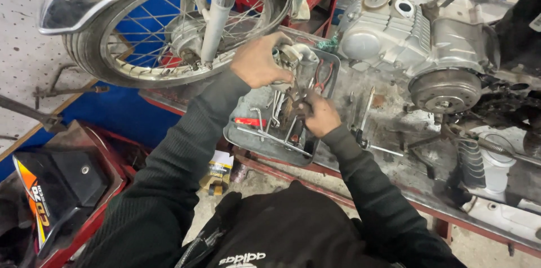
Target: Disassembling a motorcycle carburetor on a workbench using a screwdriver, pliers, and other hand tools.
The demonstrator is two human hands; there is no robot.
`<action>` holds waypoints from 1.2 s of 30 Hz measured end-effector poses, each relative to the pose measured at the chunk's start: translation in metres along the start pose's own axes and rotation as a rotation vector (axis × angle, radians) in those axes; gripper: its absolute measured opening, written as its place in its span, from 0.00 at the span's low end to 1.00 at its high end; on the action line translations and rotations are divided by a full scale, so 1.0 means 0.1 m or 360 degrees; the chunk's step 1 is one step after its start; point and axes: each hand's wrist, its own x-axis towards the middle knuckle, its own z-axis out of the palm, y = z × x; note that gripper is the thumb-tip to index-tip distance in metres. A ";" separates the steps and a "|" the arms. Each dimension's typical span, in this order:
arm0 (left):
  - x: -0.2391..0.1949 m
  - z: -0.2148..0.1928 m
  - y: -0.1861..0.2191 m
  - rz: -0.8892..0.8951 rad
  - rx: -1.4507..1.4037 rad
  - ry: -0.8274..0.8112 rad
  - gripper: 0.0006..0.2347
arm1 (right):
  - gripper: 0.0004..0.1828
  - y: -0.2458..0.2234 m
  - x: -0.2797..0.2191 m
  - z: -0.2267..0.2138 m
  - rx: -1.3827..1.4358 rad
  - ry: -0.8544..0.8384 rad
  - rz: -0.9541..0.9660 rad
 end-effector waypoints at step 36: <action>0.08 0.10 -0.30 0.0046 0.0031 -0.0022 0.36 | 0.24 -0.19 0.13 -0.05 -0.0061 -0.0169 0.0379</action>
